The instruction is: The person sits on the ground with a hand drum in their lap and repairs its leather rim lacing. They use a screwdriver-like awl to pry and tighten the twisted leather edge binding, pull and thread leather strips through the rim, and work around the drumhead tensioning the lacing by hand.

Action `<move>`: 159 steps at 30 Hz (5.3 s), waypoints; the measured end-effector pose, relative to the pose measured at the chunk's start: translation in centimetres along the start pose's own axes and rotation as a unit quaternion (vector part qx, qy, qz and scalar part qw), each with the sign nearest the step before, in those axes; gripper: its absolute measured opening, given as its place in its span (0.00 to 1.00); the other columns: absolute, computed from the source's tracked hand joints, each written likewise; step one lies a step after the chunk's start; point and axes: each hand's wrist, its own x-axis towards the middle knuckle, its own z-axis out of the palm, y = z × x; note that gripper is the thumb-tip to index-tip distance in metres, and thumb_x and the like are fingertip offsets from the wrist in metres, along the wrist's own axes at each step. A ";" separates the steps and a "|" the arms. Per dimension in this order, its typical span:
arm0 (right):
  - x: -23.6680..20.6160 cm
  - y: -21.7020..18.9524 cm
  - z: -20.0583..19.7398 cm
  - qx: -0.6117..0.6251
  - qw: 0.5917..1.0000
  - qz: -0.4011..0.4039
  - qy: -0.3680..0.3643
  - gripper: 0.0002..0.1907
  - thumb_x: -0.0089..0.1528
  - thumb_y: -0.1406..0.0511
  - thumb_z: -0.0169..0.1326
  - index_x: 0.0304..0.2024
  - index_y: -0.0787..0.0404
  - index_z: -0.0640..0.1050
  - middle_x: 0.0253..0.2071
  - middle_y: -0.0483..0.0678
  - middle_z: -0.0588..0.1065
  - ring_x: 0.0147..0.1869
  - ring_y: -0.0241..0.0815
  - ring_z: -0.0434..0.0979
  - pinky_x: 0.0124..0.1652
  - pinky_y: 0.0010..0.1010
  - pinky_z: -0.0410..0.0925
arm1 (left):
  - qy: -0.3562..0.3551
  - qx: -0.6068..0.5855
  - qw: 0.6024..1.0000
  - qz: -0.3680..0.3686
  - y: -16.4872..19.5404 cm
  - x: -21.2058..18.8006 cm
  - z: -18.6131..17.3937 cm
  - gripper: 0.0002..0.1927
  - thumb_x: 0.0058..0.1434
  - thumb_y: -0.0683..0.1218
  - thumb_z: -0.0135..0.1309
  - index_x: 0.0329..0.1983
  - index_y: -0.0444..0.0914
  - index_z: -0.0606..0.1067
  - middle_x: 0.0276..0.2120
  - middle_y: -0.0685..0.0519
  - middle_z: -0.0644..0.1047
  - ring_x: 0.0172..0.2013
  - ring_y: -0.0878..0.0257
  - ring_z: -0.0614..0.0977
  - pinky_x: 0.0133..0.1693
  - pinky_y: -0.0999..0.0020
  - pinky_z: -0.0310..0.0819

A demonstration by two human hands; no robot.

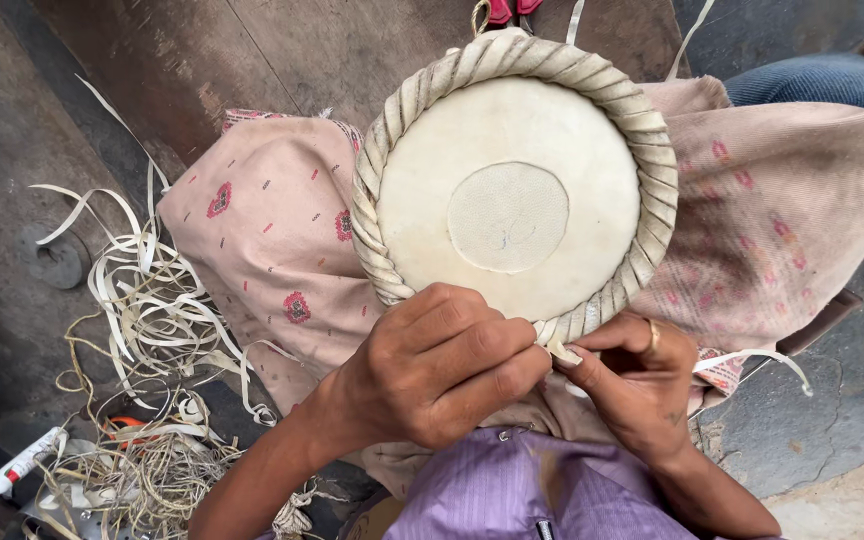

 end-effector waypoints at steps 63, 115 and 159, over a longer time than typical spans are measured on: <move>1.6 -1.8 2.5 -0.114 0.963 -0.243 0.015 0.08 0.60 0.74 0.63 0.40 0.65 0.77 0.34 0.42 0.74 0.46 0.31 0.68 0.48 0.21 0.63 | -0.022 0.161 0.981 -0.103 5.0 2.3 -0.6 0.14 0.54 0.41 0.60 0.42 0.30 0.76 0.41 0.48 0.74 0.42 0.56 0.78 0.45 0.58 0.73; 2.2 1.4 1.2 0.122 0.987 -0.075 -0.075 0.11 0.65 0.70 0.61 0.48 0.68 0.77 0.48 0.46 0.79 0.53 0.33 0.78 0.57 0.28 0.71 | 0.029 -0.010 0.982 -0.186 5.2 1.1 0.9 0.16 0.64 0.34 0.61 0.48 0.35 0.66 0.38 0.48 0.77 0.35 0.54 0.83 0.37 0.60 0.77; 4.6 2.4 0.9 0.072 0.971 -0.182 -0.140 0.18 0.68 0.59 0.54 0.28 0.66 0.76 0.20 0.45 0.74 0.19 0.32 0.70 0.22 0.24 0.63 | 0.083 0.120 0.989 -0.014 -0.3 1.0 0.0 0.16 0.58 0.58 0.66 0.38 0.43 0.78 0.38 0.60 0.77 0.43 0.63 0.79 0.45 0.64 0.69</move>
